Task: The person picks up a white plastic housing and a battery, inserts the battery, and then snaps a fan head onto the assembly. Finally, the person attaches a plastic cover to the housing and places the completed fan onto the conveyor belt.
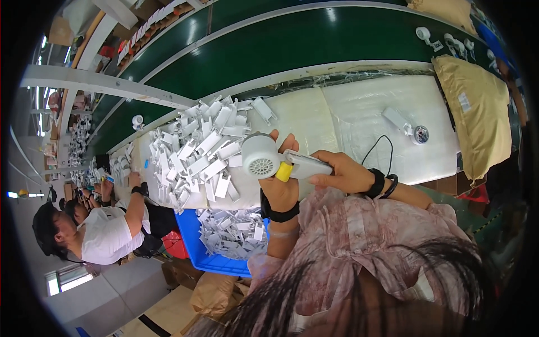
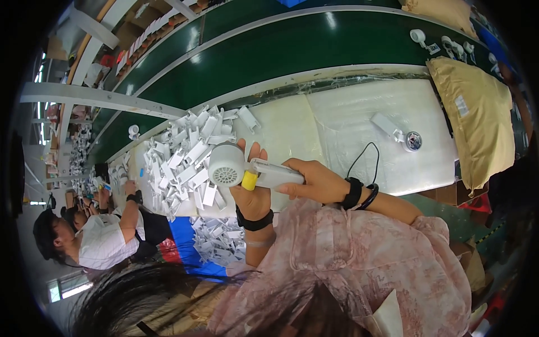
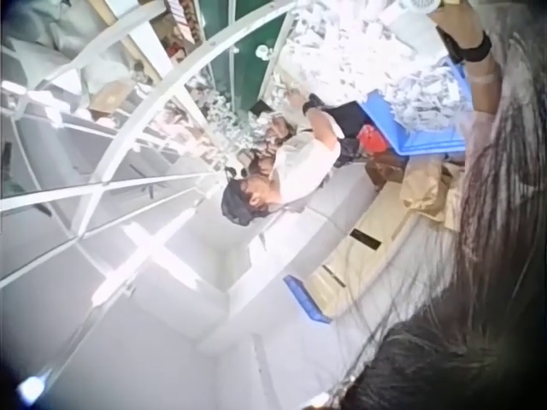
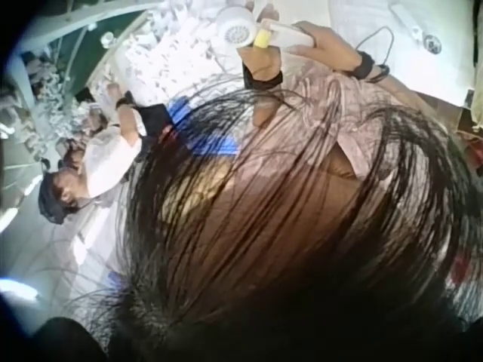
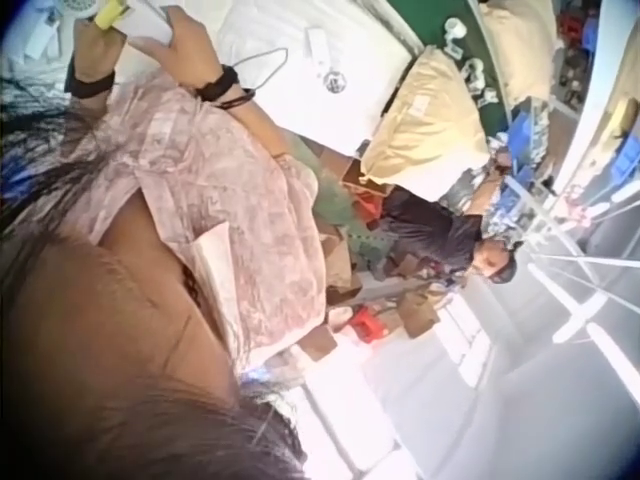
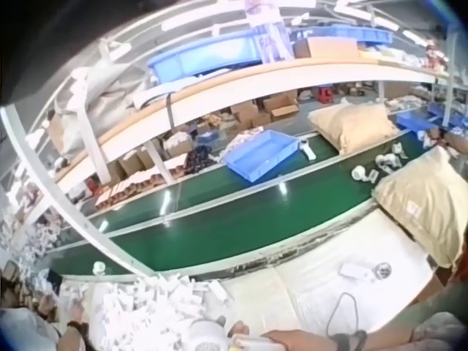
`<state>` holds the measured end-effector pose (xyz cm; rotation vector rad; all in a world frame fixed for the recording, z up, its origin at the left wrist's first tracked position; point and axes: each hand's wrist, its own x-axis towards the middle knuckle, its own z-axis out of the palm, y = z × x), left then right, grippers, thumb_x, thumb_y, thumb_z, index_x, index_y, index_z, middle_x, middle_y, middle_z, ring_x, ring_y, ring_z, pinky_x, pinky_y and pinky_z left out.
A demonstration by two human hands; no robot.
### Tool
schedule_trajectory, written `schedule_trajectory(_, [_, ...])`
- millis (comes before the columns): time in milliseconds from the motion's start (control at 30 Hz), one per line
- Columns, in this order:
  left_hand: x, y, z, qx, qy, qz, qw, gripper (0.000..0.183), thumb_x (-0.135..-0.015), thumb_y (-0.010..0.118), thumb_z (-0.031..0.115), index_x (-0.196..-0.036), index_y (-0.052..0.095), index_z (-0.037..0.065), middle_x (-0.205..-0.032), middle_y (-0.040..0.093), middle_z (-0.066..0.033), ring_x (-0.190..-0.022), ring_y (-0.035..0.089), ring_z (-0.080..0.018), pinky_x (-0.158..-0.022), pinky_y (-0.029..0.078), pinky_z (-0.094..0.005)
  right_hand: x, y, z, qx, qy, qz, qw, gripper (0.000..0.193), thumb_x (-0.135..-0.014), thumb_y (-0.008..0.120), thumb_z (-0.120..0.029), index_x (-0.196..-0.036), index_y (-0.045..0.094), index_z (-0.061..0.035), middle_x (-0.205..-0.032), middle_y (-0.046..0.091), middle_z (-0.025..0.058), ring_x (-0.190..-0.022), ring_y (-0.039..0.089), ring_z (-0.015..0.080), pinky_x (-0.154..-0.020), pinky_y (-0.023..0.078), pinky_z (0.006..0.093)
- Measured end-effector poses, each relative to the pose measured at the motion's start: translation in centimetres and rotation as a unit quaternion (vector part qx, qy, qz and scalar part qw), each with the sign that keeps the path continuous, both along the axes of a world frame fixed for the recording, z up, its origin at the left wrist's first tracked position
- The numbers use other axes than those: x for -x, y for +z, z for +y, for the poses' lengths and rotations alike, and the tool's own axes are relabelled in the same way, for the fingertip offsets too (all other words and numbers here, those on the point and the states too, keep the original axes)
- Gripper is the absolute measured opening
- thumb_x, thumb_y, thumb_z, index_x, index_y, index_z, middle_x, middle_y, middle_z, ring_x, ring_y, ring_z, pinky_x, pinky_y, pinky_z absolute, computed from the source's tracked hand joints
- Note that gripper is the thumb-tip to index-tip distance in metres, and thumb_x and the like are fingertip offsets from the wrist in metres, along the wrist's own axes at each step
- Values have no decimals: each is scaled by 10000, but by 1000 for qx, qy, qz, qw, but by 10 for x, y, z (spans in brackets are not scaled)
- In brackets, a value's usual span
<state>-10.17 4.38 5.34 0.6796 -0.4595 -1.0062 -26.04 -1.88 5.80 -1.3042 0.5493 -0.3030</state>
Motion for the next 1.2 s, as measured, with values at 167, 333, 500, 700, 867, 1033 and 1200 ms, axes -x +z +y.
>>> schedule_trajectory(167, [-10, -4, 1, 12, -51, 31, 998, 575, -943, 564, 248, -1446, 299, 162, -1428, 414, -115, -1193, 551, -269, -1049, 422, -437, 3, 4, 1, 0, 4, -19, 1000, 399, -890, 680, -220, -1163, 503, 11, -938, 634, 89, -724, 636, 106, -666, 519, 252])
schedule_trajectory(333, [-9, 0, 3, -4, -86, 49, 995, 566, -958, 517, 371, -1446, 304, 182, -1418, 434, -105, -1143, 590, -256, -1023, 439, -421, 3, -4, 2, 179, 7, -30, 983, 390, -877, 688, -249, -1117, 517, 6, -889, 627, 105, -768, 637, 168, -684, 502, 300])
schedule_trajectory(500, [-9, 1, 3, -5, -85, 14, 996, 577, -947, 531, 372, -1441, 319, 164, -1388, 471, -122, -1095, 618, -247, -952, 471, -410, 3, 0, 7, 199, -22, -42, 979, 382, -858, 707, -272, -1069, 528, -8, -849, 616, 129, -744, 624, 211, -665, 483, 315])
schedule_trajectory(700, [-6, 2, 3, 7, -101, 24, 995, 573, -942, 536, 365, -1433, 331, 151, -1390, 472, -130, -1053, 637, -242, -912, 481, -408, 6, 3, 11, 206, -58, -49, 976, 365, -844, 719, -298, -1000, 544, -17, -764, 612, 115, -674, 629, 246, -608, 477, 323])
schedule_trajectory(867, [-6, 1, 6, 15, -109, 17, 994, 577, -935, 557, 306, -1438, 318, 156, -1385, 473, -136, -1082, 623, -271, -956, 472, -443, 9, 2, 12, 286, -77, -39, 954, 349, -838, 714, -329, -936, 559, -32, -735, 594, 138, -632, 613, 310, -566, 466, 356])
schedule_trajectory(1033, [-4, 10, 6, -9, -144, -38, 989, 702, -874, 647, 126, -1457, 257, 155, -1330, 506, -180, -1093, 612, -338, -994, 460, -484, 11, -1, 12, 309, -113, -56, 943, 332, -837, 713, -326, -922, 566, -41, -729, 583, 141, -618, 597, 331, -553, 459, 371])
schedule_trajectory(1200, [8, 27, 1, -72, -172, -149, 971, 730, -839, 677, 63, -1443, 267, 67, -1211, 567, -231, -1114, 581, -404, -977, 468, -497, 11, 5, 9, 200, -108, -79, 971, 348, -856, 686, -300, -971, 521, -16, -819, 631, 180, -719, 635, 356, -623, 495, 381])
